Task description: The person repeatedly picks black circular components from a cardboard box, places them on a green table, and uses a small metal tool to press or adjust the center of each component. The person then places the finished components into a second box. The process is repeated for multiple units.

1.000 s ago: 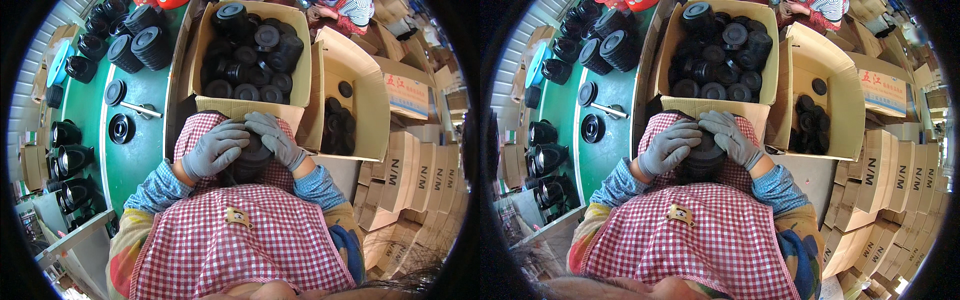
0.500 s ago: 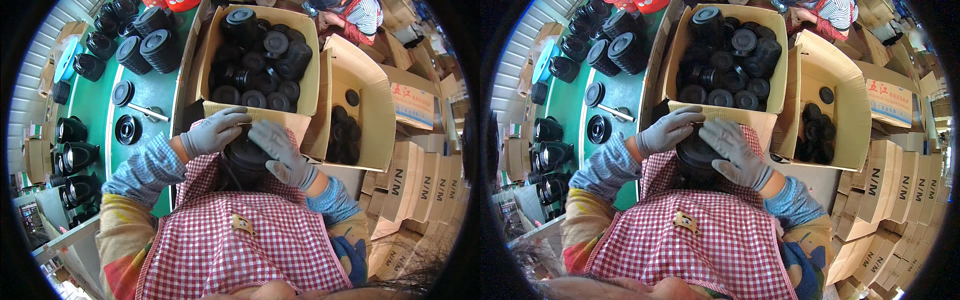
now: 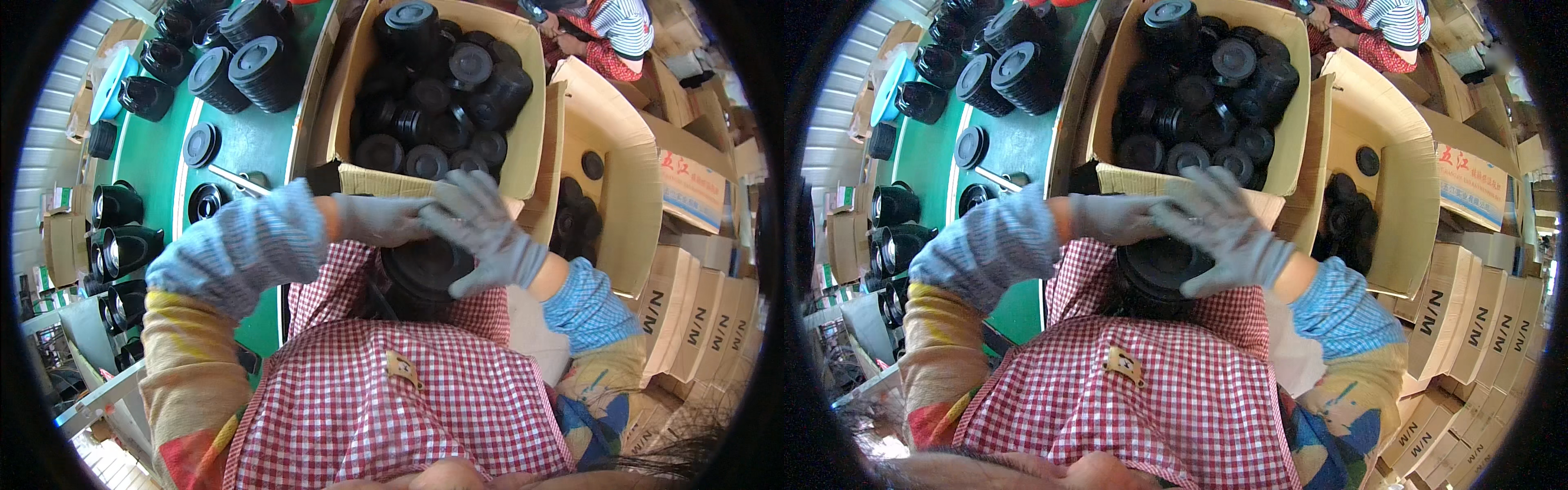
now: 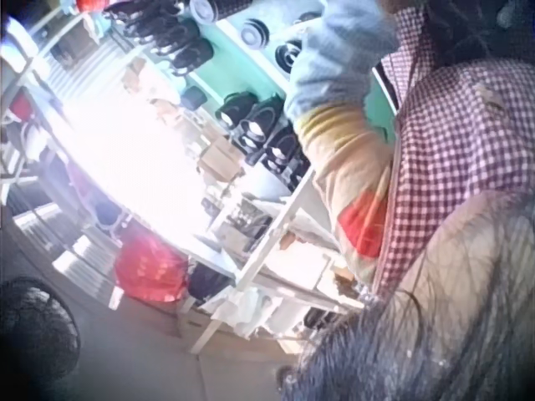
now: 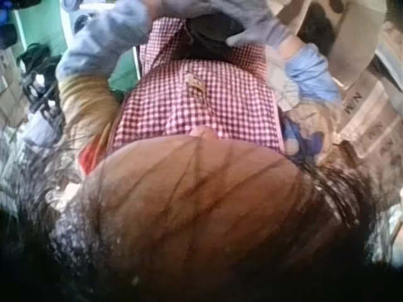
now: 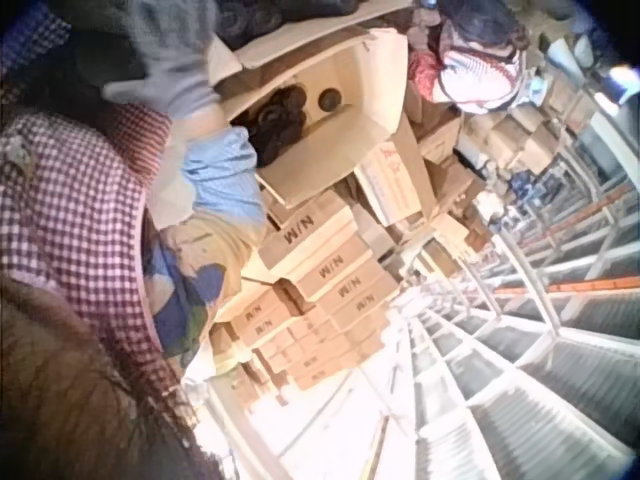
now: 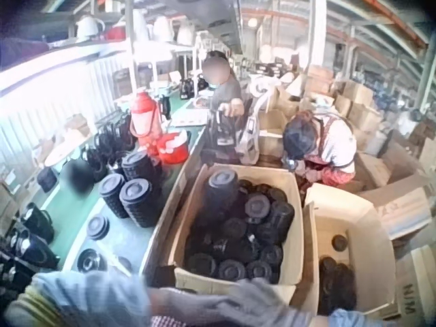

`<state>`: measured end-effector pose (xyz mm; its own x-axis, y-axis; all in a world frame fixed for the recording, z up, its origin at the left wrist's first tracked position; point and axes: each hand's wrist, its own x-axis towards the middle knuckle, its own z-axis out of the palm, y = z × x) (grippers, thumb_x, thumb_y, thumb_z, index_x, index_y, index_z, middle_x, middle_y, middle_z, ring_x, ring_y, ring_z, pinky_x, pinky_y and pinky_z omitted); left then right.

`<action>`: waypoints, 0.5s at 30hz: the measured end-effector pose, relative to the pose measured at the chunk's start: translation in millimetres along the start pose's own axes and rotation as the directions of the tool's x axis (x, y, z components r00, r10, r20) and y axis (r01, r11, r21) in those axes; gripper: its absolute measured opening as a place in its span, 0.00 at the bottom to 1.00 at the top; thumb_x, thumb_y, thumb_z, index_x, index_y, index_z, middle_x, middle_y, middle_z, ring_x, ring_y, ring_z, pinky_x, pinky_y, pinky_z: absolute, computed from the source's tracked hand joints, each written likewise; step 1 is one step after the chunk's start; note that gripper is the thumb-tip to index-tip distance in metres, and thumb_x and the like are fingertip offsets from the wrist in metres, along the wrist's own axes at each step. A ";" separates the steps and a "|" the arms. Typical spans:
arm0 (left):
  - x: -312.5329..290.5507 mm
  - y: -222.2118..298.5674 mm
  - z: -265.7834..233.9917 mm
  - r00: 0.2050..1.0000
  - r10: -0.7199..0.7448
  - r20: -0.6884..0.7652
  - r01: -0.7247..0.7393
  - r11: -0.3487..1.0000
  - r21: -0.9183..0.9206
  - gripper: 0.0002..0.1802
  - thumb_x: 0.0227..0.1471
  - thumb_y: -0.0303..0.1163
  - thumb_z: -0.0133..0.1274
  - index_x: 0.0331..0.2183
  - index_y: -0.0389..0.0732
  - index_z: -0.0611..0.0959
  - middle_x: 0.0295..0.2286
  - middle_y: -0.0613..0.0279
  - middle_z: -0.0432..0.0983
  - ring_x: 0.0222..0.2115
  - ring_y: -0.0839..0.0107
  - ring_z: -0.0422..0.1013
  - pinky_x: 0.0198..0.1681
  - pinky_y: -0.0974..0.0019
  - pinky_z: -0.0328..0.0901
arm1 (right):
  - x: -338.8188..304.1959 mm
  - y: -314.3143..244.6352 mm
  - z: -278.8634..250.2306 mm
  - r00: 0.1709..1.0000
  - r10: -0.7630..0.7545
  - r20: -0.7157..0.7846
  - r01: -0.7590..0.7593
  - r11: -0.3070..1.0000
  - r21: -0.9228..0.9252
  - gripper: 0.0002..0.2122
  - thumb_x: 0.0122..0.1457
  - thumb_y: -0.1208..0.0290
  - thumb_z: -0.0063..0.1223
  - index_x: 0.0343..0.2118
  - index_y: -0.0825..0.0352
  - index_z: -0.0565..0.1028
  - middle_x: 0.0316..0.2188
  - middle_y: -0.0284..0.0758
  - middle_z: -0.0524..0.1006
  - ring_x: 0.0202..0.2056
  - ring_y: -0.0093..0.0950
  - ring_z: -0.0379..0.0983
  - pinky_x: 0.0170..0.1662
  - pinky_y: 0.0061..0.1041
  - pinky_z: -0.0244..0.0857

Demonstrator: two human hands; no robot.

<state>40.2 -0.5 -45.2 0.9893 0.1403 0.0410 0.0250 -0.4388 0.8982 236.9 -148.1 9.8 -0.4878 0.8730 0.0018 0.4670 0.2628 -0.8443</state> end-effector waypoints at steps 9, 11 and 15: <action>28.5 26.5 -42.8 0.931 0.048 0.362 0.026 0.980 -0.197 0.24 0.65 0.36 0.47 0.60 0.40 0.72 0.59 0.51 0.68 0.60 0.54 0.65 0.67 0.53 0.55 | -4.9 29.5 0.1 0.928 -0.337 -0.158 0.233 0.858 -0.458 0.46 0.43 0.35 0.60 0.64 0.59 0.68 0.66 0.46 0.60 0.69 0.48 0.49 0.68 0.58 0.39; 26.3 -64.8 4.3 0.764 0.590 0.263 -0.629 0.771 0.101 0.22 0.64 0.39 0.49 0.55 0.40 0.76 0.54 0.50 0.73 0.57 0.56 0.69 0.64 0.53 0.58 | 10.3 0.3 -3.6 0.964 -0.258 -0.059 0.214 0.890 -0.403 0.46 0.43 0.34 0.60 0.64 0.57 0.67 0.68 0.44 0.58 0.70 0.46 0.47 0.69 0.57 0.35; 79.0 23.9 -14.4 0.902 -0.397 0.169 0.277 0.833 0.479 0.20 0.61 0.48 0.51 0.44 0.43 0.83 0.35 0.52 0.82 0.36 0.58 0.81 0.38 0.52 0.72 | 55.2 -60.8 38.3 0.949 -0.303 -0.089 0.235 0.867 -0.439 0.43 0.45 0.34 0.59 0.64 0.55 0.68 0.68 0.41 0.59 0.70 0.45 0.48 0.70 0.56 0.34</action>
<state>116.9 12.8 -14.2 0.9071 0.1510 -0.3929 0.3634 -0.7521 0.5498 153.3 -131.6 40.7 -0.5384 0.7855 0.3051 0.6137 0.6136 -0.4969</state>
